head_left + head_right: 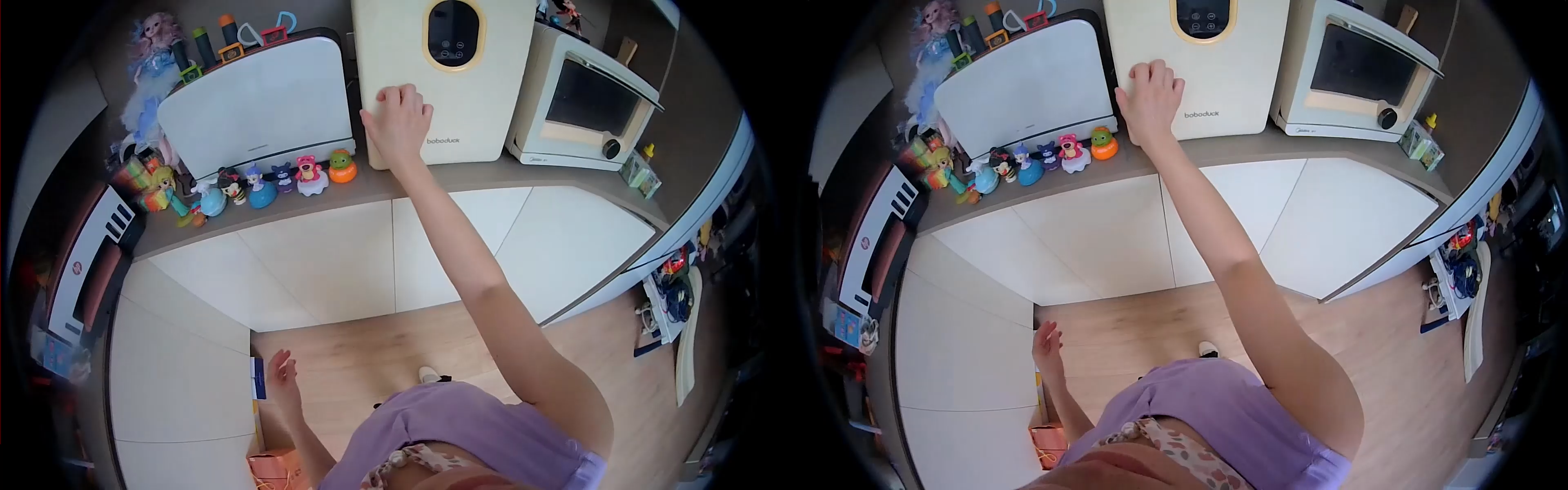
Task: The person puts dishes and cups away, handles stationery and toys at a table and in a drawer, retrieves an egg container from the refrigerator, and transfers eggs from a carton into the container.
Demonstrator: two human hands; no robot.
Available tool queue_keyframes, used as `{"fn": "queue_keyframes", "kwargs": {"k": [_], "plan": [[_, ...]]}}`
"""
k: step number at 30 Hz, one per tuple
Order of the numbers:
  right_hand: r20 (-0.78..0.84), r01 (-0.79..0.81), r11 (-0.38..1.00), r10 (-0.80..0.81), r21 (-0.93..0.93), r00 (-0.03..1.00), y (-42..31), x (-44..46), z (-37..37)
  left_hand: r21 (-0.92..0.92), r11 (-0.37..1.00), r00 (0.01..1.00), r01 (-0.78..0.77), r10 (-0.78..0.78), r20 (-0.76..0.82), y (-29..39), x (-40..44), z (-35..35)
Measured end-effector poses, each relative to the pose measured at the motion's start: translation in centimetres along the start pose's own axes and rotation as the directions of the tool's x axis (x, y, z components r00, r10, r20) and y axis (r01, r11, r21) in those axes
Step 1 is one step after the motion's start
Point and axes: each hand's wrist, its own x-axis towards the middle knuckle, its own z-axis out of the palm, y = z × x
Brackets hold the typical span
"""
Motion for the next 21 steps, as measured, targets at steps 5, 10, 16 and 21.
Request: {"fn": "queue_keyframes", "kwargs": {"k": [5,10,16,21], "plan": [[-0.116,0.049,0.999,-0.048,0.009,0.992,1.7,0.1,-1.5,0.098,0.995,0.991,0.022,-0.009,-0.131,-2.6,-2.0,-3.5],[-0.212,-0.037,0.979,-0.006,-0.198,0.977,5.9,4.2,-4.1,0.137,0.990,0.981,0.031,-0.004,-0.195,-3.1,-2.4,-3.8],[-0.052,0.050,0.960,-0.067,-0.275,0.996,7.0,5.0,-4.5,0.221,0.974,0.984,0.054,-0.015,-0.176,-3.3,-2.7,-1.8],[0.013,0.246,0.940,-0.256,0.236,0.966,2.4,3.1,-7.6,0.457,0.889,1.000,0.021,-0.024,-0.001,-2.9,-7.1,-3.4]]}}
